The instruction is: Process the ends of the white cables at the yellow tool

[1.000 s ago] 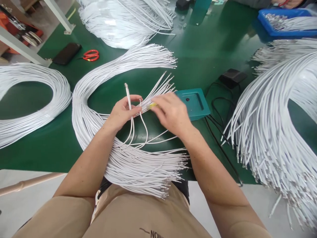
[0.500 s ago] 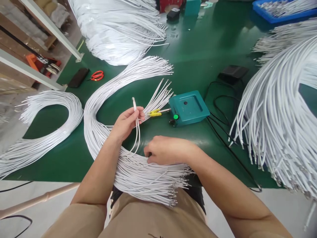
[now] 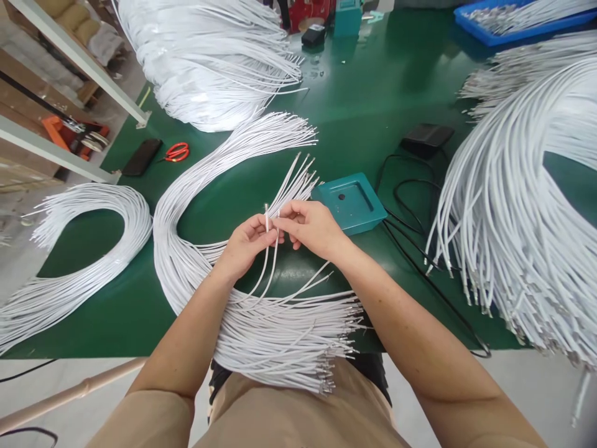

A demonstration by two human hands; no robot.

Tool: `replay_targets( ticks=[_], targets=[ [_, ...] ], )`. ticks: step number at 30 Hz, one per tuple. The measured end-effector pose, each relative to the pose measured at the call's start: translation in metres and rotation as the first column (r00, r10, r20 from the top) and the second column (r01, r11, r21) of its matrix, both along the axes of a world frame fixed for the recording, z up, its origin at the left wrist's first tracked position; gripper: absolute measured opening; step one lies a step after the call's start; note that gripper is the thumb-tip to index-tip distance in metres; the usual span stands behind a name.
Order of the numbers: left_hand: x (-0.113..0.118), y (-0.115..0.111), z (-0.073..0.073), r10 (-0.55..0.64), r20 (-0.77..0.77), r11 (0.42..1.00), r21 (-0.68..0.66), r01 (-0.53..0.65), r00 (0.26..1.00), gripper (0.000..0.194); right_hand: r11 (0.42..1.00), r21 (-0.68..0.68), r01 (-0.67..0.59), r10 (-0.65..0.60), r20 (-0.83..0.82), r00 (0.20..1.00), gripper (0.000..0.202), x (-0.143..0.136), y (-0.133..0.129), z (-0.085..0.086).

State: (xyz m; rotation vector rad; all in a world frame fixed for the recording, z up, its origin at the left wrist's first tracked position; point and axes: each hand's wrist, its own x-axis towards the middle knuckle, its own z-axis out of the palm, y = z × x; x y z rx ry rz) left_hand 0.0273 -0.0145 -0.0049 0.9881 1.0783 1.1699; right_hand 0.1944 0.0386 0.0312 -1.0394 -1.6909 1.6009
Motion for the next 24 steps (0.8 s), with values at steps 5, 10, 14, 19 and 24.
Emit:
replay_targets(
  ticks=[5,10,14,19,24],
  targets=[
    [0.0023,0.0010,0.0021,0.075,0.036,0.996,0.037,-0.077,0.997,0.033,0.999,-0.028,-0.021,0.019,-0.050,0.999,0.016,-0.0009,0.0008,-0.0022],
    [0.0034,0.0017,-0.0008,0.108,-0.060,0.985,0.138,-0.099,0.992,0.036,0.996,0.069,0.055,-0.052,-0.044,0.998,0.018,-0.0020,-0.0002,-0.0022],
    [0.0045,0.0008,-0.0002,0.152,-0.131,0.971,0.203,-0.123,0.980,0.033,0.995,0.080,0.054,-0.050,-0.058,0.997,0.022,-0.0022,0.0004,-0.0021],
    [0.0079,0.0010,0.0012,0.157,-0.161,0.970,0.210,-0.121,0.974,0.034,0.997,0.035,0.075,-0.071,-0.100,0.992,0.012,-0.0028,0.0000,-0.0001],
    [0.0078,0.0009,0.0001,0.124,-0.107,0.976,0.193,-0.102,0.986,0.039,0.985,-0.169,-0.024,-0.016,-0.235,0.972,0.016,-0.0031,0.0007,-0.0012]
  ],
)
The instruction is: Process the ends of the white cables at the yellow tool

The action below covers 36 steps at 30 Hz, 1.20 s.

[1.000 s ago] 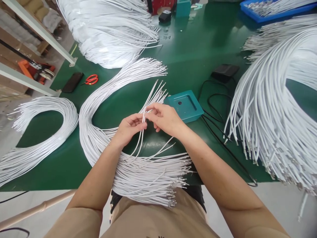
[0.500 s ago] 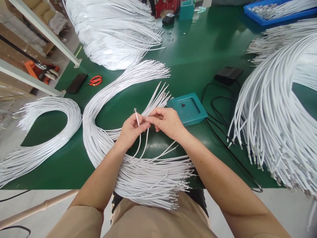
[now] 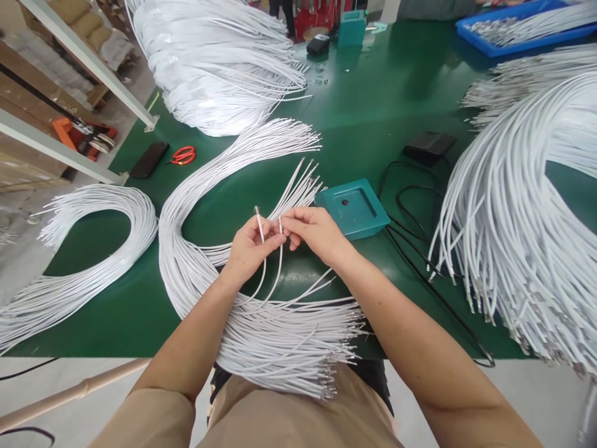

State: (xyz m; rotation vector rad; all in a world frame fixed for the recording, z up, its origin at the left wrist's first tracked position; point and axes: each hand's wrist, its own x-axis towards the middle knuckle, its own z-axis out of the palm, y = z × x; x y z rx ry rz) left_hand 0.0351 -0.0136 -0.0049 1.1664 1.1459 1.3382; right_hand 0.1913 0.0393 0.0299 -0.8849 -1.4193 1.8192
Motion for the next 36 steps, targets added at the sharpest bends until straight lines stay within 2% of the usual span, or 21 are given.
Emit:
replay_targets(
  ticks=[2,4,6,9,12,18,24,29,36],
  targets=[
    [-0.001,-0.001,0.001,0.008,0.009,1.000,0.001,-0.008,1.000,0.039,0.985,-0.158,-0.072,0.052,-0.128,0.990,0.015,0.000,0.001,-0.002],
    [0.000,-0.003,0.003,0.004,0.011,1.000,0.002,-0.004,1.000,0.038,0.967,-0.226,-0.121,0.079,-0.190,0.979,0.014,-0.001,0.001,-0.002],
    [0.001,-0.004,0.005,-0.001,-0.002,1.000,0.002,0.001,1.000,0.039,0.970,-0.220,-0.108,0.069,-0.178,0.982,0.015,-0.001,0.001,0.000],
    [0.006,-0.006,0.008,0.006,-0.024,1.000,-0.005,-0.006,1.000,0.040,0.982,-0.181,-0.061,0.041,-0.113,0.993,0.028,-0.001,0.001,0.002],
    [0.009,-0.008,0.008,0.007,-0.044,1.000,0.011,-0.006,0.999,0.041,0.986,-0.149,-0.078,0.069,-0.065,0.996,0.036,-0.001,0.001,0.001],
    [0.006,-0.007,0.006,0.024,-0.103,0.999,0.043,-0.020,0.994,0.039,0.954,-0.236,-0.184,0.132,-0.219,0.967,0.038,0.003,0.005,-0.008],
    [0.002,-0.005,0.003,0.034,-0.103,0.998,0.065,-0.027,0.994,0.037,0.949,-0.257,-0.181,0.113,-0.258,0.959,0.029,0.004,0.004,-0.008],
    [0.003,-0.005,0.003,0.060,-0.108,0.998,0.041,-0.056,0.992,0.038,0.962,-0.232,-0.144,0.095,-0.209,0.973,0.035,0.004,0.003,-0.005],
    [0.002,-0.005,0.005,0.072,-0.112,0.996,0.064,-0.065,0.991,0.037,0.956,-0.223,-0.192,0.134,-0.249,0.959,0.025,0.007,0.004,-0.006]
  ],
)
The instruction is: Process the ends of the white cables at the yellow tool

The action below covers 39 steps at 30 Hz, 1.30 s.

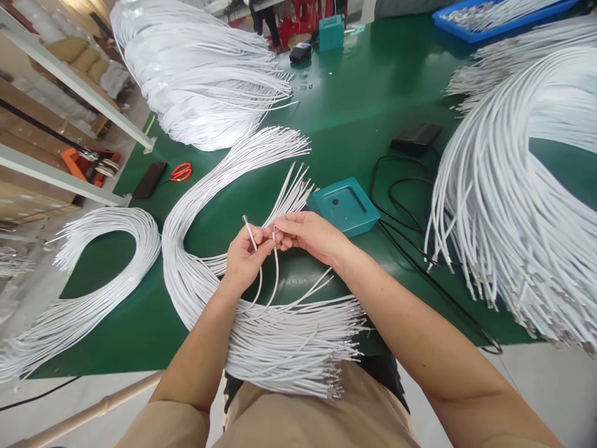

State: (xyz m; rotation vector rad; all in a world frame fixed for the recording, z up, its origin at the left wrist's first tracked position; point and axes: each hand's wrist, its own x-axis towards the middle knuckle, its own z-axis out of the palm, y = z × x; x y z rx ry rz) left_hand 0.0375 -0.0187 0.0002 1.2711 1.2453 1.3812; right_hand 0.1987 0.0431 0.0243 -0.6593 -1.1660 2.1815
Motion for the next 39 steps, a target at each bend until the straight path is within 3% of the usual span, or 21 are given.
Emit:
replay_targets(
  ticks=[5,8,10,12,15,17,18,20,21,23,26,31,33,39],
  targets=[
    [-0.001,0.000,0.001,0.001,0.030,1.000,0.005,-0.001,1.000,0.029,0.996,0.038,0.078,-0.080,0.063,0.995,0.013,-0.002,-0.002,0.004],
    [-0.003,0.000,0.000,-0.014,0.010,1.000,0.015,0.014,1.000,0.041,0.967,0.211,0.141,-0.174,0.144,0.974,0.016,-0.004,-0.004,0.005],
    [-0.004,0.000,-0.001,-0.018,-0.003,1.000,0.002,0.018,1.000,0.046,0.904,0.400,0.147,-0.250,0.217,0.944,0.015,-0.006,-0.005,0.003],
    [-0.004,0.000,-0.001,-0.027,0.050,0.999,-0.040,0.029,0.998,0.041,0.757,0.644,0.106,-0.369,0.289,0.883,0.014,-0.007,-0.008,0.000],
    [-0.004,0.001,0.002,-0.050,0.263,0.977,-0.187,0.102,0.964,0.039,0.380,0.919,-0.104,-0.560,0.318,0.765,0.023,-0.009,-0.011,-0.005],
    [-0.005,0.002,0.003,-0.049,0.385,0.943,-0.285,0.170,0.921,0.041,0.139,0.952,-0.272,-0.621,0.298,0.725,0.026,-0.009,-0.011,-0.008],
    [-0.006,0.003,0.003,-0.047,0.417,0.931,-0.312,0.191,0.908,0.041,0.054,0.941,-0.334,-0.636,0.291,0.715,0.027,-0.009,-0.011,-0.009],
    [-0.008,0.005,0.002,-0.038,0.422,0.926,-0.326,0.191,0.906,0.041,-0.035,0.913,-0.407,-0.651,0.288,0.702,0.027,-0.009,-0.009,-0.011],
    [-0.010,0.006,0.001,-0.030,0.405,0.932,-0.319,0.172,0.914,0.042,-0.040,0.904,-0.425,-0.663,0.294,0.688,0.027,-0.008,-0.007,-0.011],
    [-0.013,0.008,-0.002,-0.010,0.352,0.946,-0.300,0.123,0.936,0.044,0.006,0.904,-0.427,-0.686,0.315,0.656,0.026,-0.008,-0.003,-0.012],
    [-0.017,0.009,-0.005,-0.014,0.279,0.961,-0.263,0.090,0.960,0.047,0.166,0.939,-0.302,-0.688,0.329,0.646,0.027,-0.009,0.000,-0.011],
    [-0.015,0.009,-0.007,-0.054,0.153,0.985,-0.156,0.078,0.987,0.041,0.423,0.901,-0.100,-0.584,0.356,0.729,0.026,-0.017,-0.002,-0.006],
    [-0.013,0.008,-0.007,-0.060,0.105,0.990,-0.123,0.073,0.993,0.037,0.475,0.877,-0.072,-0.560,0.365,0.744,0.023,-0.019,-0.003,-0.006],
    [-0.012,0.006,-0.007,-0.067,0.023,0.992,-0.102,0.069,0.997,0.036,0.545,0.833,-0.096,-0.504,0.417,0.756,0.018,-0.017,0.000,-0.005]
  ],
)
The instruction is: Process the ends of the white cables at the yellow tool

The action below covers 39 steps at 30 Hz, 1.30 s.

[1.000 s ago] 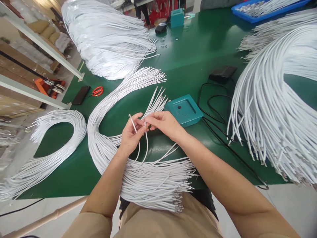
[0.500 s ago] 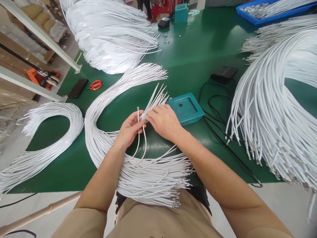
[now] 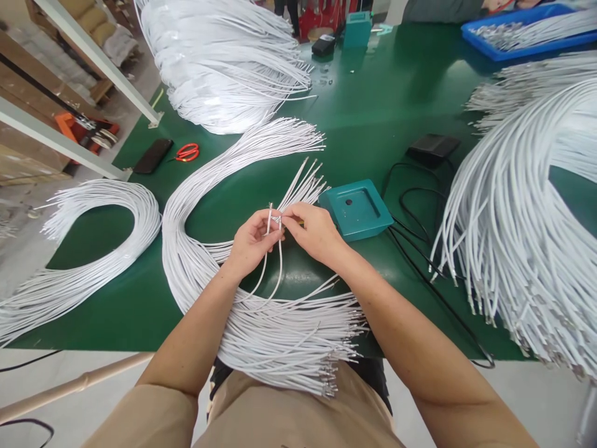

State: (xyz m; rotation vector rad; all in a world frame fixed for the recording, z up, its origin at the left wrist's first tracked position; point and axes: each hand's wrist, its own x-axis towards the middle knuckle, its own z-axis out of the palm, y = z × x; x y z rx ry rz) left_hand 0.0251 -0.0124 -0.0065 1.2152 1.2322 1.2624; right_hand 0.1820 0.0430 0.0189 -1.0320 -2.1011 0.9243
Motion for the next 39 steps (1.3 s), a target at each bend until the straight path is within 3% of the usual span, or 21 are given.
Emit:
replay_targets(
  ticks=[5,8,12,15,20,39],
  targets=[
    [-0.002,0.001,-0.001,-0.003,0.001,1.000,0.005,0.003,1.000,0.036,0.994,0.080,0.075,-0.076,0.021,0.997,0.015,0.000,-0.002,0.001],
    [-0.004,0.001,-0.001,-0.025,0.067,0.999,-0.020,0.026,0.997,0.038,0.982,0.191,-0.008,-0.014,0.116,0.993,0.018,-0.002,-0.005,-0.002],
    [-0.007,0.003,-0.002,-0.035,0.215,0.987,-0.147,0.068,0.976,0.045,0.886,0.439,-0.151,-0.015,0.352,0.936,0.024,0.003,-0.003,-0.003],
    [-0.008,0.005,-0.004,0.018,0.158,0.982,-0.191,0.012,0.987,0.047,0.823,0.550,-0.142,-0.143,0.442,0.886,0.020,0.010,0.003,-0.002],
    [-0.009,0.008,-0.009,0.055,-0.002,0.982,-0.180,-0.055,0.998,0.046,0.856,0.483,-0.183,-0.150,0.571,0.807,0.023,0.013,0.013,-0.005],
    [-0.006,0.013,-0.020,0.117,-0.091,0.973,-0.188,-0.132,0.989,0.043,0.852,0.491,-0.179,-0.167,0.580,0.798,0.026,0.008,0.017,-0.009]
  ],
)
